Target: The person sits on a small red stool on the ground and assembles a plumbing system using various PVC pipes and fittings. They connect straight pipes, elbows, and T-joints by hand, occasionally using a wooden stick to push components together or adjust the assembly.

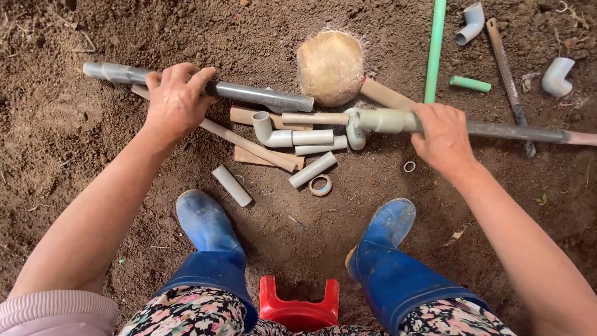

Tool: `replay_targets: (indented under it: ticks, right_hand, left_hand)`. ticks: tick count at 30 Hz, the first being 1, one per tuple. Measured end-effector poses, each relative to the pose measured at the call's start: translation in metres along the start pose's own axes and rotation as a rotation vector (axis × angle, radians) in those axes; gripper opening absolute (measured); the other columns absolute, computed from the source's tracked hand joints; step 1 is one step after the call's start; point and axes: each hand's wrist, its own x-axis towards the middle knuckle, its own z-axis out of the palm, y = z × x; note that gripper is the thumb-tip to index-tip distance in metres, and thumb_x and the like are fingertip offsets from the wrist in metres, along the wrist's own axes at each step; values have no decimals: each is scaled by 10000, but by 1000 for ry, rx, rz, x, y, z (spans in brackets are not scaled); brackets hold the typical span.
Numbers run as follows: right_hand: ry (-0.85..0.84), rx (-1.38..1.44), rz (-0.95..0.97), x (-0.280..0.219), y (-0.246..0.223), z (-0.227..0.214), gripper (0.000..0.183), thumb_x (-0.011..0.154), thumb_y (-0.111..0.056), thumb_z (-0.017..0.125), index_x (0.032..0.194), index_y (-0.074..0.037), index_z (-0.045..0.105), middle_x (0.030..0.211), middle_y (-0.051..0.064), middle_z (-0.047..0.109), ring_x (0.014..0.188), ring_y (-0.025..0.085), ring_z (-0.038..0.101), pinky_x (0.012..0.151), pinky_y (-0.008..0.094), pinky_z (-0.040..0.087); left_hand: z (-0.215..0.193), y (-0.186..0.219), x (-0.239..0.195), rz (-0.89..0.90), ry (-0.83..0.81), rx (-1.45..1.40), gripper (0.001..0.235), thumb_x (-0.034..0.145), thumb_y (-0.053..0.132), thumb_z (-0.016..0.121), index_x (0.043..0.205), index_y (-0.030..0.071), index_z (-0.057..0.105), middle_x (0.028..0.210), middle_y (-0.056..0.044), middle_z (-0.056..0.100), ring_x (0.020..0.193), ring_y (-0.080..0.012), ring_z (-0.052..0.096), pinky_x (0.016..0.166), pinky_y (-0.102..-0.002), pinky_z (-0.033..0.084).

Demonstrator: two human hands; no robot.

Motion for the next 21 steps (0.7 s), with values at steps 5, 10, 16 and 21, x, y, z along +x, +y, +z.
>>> replay_targets:
  ticks: [5, 10, 16, 21]
  right_hand:
    - [-102, 140, 12, -5, -23, -15, 386, 765, -83, 674, 1119, -173, 550, 1049, -10, 600, 1036, 201, 516, 948, 380, 351]
    - [-212, 199, 90, -4, -30, -19, 463, 782, -161, 703, 1203, -170, 511, 1109, 41, 574, 1037, 245, 493, 943, 396, 333]
    - [-51, 446, 12, 6, -38, -28, 678, 881, -627, 273, 1348, -163, 438, 979, 105, 579, 858, 246, 519, 760, 413, 446]
    - [-29, 508, 199, 15, -34, -45, 396, 940, -244, 526, 1255, -6, 495, 1131, 174, 562, 1029, 304, 541, 868, 473, 455]
  left_hand:
    - [7, -3, 3, 12, 22, -144, 529, 824, 289, 676, 1319, 222, 501, 1213, -158, 539, 1098, -344, 485, 945, -560, 300]
    - [9, -3, -3, 19, 56, -150, 554, 822, 316, 688, 1335, 205, 513, 1226, -183, 518, 1090, -351, 482, 929, -532, 316]
    - [4, 0, -5, -11, 33, -190, 551, 820, 316, 683, 1331, 201, 509, 1241, -190, 502, 1113, -349, 464, 950, -517, 282]
    - [21, -5, -8, 155, 313, -206, 497, 850, 232, 713, 1305, 174, 521, 1188, -158, 541, 1038, -299, 503, 885, -444, 335]
